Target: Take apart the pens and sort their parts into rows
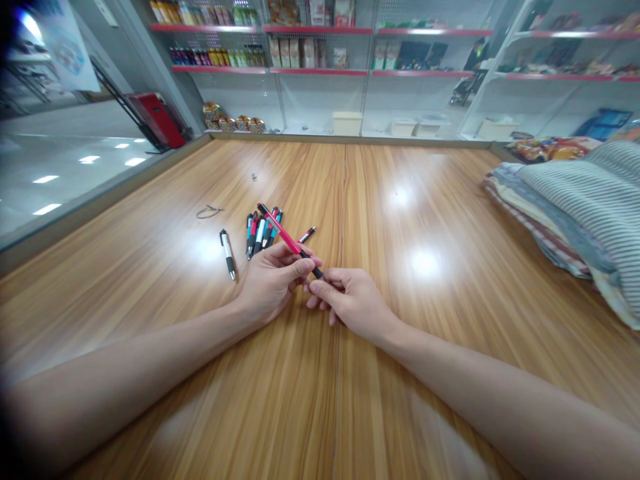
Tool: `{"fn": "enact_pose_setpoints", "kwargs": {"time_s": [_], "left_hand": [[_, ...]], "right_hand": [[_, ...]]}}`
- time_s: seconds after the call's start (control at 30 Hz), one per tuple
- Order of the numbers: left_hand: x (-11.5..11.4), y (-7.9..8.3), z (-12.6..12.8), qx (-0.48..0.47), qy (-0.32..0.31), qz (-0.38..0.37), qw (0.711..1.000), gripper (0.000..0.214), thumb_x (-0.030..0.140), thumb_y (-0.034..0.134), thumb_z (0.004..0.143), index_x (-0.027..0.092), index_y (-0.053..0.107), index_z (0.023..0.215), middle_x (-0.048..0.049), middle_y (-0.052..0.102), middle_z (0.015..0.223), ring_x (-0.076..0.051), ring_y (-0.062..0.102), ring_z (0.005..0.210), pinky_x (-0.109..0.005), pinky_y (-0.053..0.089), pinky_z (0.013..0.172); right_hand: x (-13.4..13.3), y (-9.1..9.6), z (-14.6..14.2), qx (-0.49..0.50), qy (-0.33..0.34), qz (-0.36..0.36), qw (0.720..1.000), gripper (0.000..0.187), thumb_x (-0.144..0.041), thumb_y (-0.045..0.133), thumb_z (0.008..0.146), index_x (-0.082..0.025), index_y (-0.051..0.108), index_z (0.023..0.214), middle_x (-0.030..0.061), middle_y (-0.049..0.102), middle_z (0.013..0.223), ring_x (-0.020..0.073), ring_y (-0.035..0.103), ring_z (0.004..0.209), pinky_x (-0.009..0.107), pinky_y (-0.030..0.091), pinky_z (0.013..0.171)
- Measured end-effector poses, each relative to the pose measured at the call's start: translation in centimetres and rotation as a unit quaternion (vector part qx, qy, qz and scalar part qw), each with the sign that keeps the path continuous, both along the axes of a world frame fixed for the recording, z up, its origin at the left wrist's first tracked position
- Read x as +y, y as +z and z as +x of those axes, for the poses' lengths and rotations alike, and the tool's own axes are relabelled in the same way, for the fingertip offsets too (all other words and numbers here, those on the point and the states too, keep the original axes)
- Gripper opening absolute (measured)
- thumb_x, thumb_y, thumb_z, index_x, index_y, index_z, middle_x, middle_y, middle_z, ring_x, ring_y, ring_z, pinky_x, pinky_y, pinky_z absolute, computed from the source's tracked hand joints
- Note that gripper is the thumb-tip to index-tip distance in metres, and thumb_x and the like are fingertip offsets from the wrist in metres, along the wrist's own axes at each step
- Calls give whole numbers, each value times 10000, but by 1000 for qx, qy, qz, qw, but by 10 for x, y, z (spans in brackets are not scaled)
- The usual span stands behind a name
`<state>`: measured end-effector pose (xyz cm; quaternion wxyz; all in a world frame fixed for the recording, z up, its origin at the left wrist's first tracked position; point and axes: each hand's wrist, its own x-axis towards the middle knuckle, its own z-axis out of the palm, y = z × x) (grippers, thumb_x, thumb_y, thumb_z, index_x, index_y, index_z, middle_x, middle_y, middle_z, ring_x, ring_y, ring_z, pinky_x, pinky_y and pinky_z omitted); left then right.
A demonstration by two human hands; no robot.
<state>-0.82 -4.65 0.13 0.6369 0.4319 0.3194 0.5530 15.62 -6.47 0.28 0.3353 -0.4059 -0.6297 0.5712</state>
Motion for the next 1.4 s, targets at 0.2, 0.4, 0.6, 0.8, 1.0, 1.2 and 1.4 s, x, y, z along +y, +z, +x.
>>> {"fn": "enact_pose_setpoints", "kwargs": {"time_s": [0.2, 0.4, 0.6, 0.8, 1.0, 1.2, 1.4], "left_hand": [[5, -4, -2, -28, -10, -1, 1000, 213, 217, 788, 720, 124, 653, 855, -46, 716, 809, -103, 635, 581, -226, 501, 543], [5, -2, -1, -31, -13, 1, 999, 222, 222, 794, 719, 132, 643, 855, -36, 712, 791, -77, 599, 560, -194, 446, 516], [6, -5, -3, -12, -29, 16, 999, 224, 241, 794, 725, 140, 640, 853, -30, 709, 796, -60, 549, 528, -207, 434, 530], [7, -6, -2, -4, -33, 15, 999, 240, 260, 790, 731, 142, 629, 864, -27, 707, 795, -59, 542, 527, -205, 421, 525], [6, -7, -2, 9, -28, 23, 999, 241, 280, 777, 742, 145, 623, 869, -30, 705, 786, -59, 525, 516, -200, 401, 502], [7, -7, -2, 4, -35, 18, 999, 257, 282, 786, 731, 142, 624, 875, -28, 699, 770, -57, 526, 506, -197, 402, 502], [6, -7, -2, 9, -36, 24, 999, 239, 272, 778, 743, 141, 629, 877, -38, 715, 780, -53, 528, 503, -185, 405, 494]], "right_hand": [[5, -8, 8, 111, 53, -68, 990, 386, -459, 484, 950, -117, 660, 912, 81, 682, 773, 131, 629, 613, 202, 518, 426], [3, -4, 8, 72, 18, -48, 996, 262, -388, 652, 869, -147, 568, 811, 7, 659, 720, 70, 579, 457, 161, 471, 379], [3, -3, 8, 75, 56, -62, 994, 367, -465, 523, 932, -120, 647, 920, 45, 652, 765, 99, 616, 555, 186, 520, 420], [3, -6, 11, 54, 18, -52, 997, 287, -416, 635, 876, -140, 599, 804, 0, 618, 632, 86, 573, 439, 169, 456, 363], [3, -7, 11, 107, 14, -75, 991, 327, -456, 584, 897, -135, 629, 849, 37, 627, 752, 109, 597, 550, 214, 515, 399], [4, -5, 9, 89, 17, -68, 994, 278, -404, 707, 815, -157, 581, 839, -9, 613, 662, 91, 559, 470, 203, 500, 381], [5, -6, 10, 81, 39, -75, 993, 401, -504, 563, 897, -115, 657, 875, 46, 641, 757, 99, 598, 528, 209, 507, 415]]}}
